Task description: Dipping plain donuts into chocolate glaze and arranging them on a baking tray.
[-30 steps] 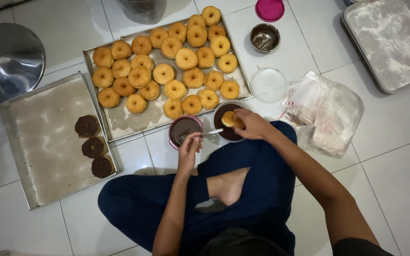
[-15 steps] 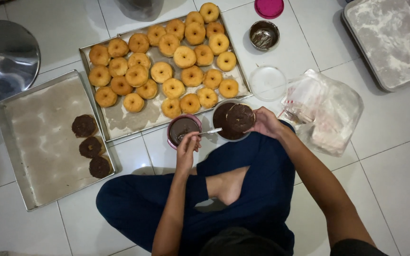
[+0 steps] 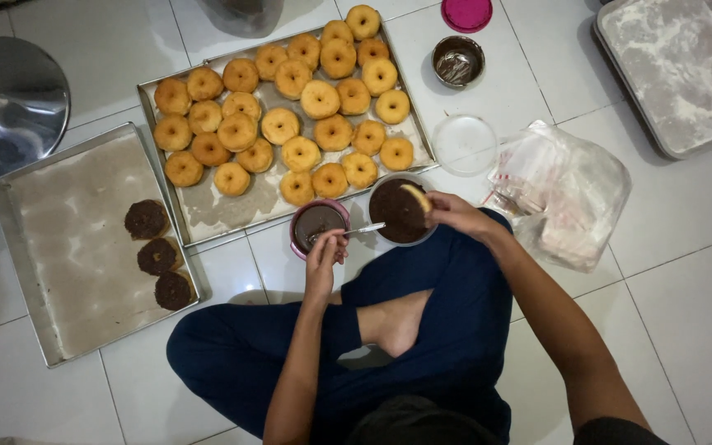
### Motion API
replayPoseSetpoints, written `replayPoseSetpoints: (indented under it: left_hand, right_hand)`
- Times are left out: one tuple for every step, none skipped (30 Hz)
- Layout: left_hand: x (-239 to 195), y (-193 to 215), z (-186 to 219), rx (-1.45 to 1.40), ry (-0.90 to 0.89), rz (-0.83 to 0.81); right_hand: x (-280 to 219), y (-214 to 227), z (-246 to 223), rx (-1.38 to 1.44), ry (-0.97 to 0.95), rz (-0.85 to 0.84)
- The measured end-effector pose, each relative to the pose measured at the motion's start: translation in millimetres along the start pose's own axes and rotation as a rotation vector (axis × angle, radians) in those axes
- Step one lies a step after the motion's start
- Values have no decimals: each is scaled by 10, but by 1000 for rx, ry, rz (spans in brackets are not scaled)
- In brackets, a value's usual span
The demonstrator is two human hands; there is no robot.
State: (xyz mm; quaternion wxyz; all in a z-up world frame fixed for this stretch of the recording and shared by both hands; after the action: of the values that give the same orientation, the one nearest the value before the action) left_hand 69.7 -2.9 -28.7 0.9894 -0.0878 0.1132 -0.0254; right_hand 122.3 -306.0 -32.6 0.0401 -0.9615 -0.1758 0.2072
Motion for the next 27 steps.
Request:
replayPoseSetpoints:
  left_hand:
    - [0, -2, 0, -1, 1, 0]
    - [1, -6, 2, -4, -3, -3]
    - [7, -4, 6, -6, -6, -7]
    - [8, -7, -14, -6, -5, -8]
    - [8, -4, -34, -16, -2, -6]
    - [8, 0, -53, -25, 0, -3]
    - [7, 1, -35, -25, 0, -1]
    - [5, 2, -17, -16, -1, -3]
    - [-12, 4, -7, -7, -1, -3]
    - [-35, 13, 14, -8, 0, 1]
    - [-41, 21, 37, -10, 7, 9]
    - [-47, 27, 61, -13, 14, 18]
    - [-41, 40, 43, -14, 14, 21]
    - [-37, 51, 25, -11, 13, 22]
    - [-23, 55, 6, -8, 11, 21]
    - [-22, 57, 12, -8, 10, 21]
    - [-21, 58, 27, -11, 0, 18]
    - [-19, 58, 43, -15, -10, 16]
    - [-16, 64, 20, -15, -11, 16]
    - [-15, 71, -2, -20, -14, 17]
    - [-9, 83, -19, -25, -19, 19]
    - [-5, 80, 7, -25, -21, 20]
    - [-18, 78, 26, -25, -22, 23]
    - [-28, 76, 43, -25, -22, 25]
    - [-29, 77, 47, -26, -21, 25]
    - [-29, 77, 53, -25, -24, 23]
    - [-30, 84, 62, -24, -26, 23]
  right_hand:
    - [66, -4, 92, -1, -1, 1]
    - [131, 31, 167, -231, 15, 59]
    - [199, 58, 235, -460, 33, 116]
    - [188, -78, 133, -460, 32, 117]
    - [180, -220, 19, -696, 33, 124]
    - [172, -366, -96, -932, 34, 130]
    - [156, -418, -154, -932, 35, 128]
    - [142, -487, -203, -993, 32, 103]
    - [120, -561, -243, -1053, 27, 76]
    - [106, -564, -247, -1054, 27, 72]
    - [101, -584, -257, -1103, 39, 32]
    - [95, -603, -267, -1151, 52, -9]
    - [108, -578, -295, -1152, 53, -12]
    - [119, -576, -314, -1265, 67, -50]
    - [127, -566, -331, -1377, 81, -85]
    - [173, -527, -317, -1379, 82, -84]
    - [210, -539, -306, -1494, 143, -138]
    - [246, -550, -290, -1609, 206, -193]
    - [240, -545, -337, -1609, 206, -193]
    - [227, -560, -369, -1606, 214, -232]
    - [222, -578, -407, -1602, 223, -272]
    - [230, -588, -429, -1604, 225, -272]
    - [224, -609, -424, -1577, 212, -299]
    - [220, -628, -417, -1549, 198, -326]
    - [209, -642, -434, -1549, 197, -328]
    - [198, -663, -464, -1500, 210, -325]
    - [193, -690, -497, -1451, 224, -323]
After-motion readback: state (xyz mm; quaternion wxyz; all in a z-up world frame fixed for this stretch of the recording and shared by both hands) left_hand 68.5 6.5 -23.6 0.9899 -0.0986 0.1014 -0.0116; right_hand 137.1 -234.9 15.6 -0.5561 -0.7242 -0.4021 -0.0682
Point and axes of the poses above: each hand's wrist, its own x-axis towards the middle knuckle, its own y-axis out of the back of the hand, z = x × y, the point moved 7 cm from there along x, towards the middle knuckle, and after that the axes turned 6 degrees about x, right-handed, at the moved point
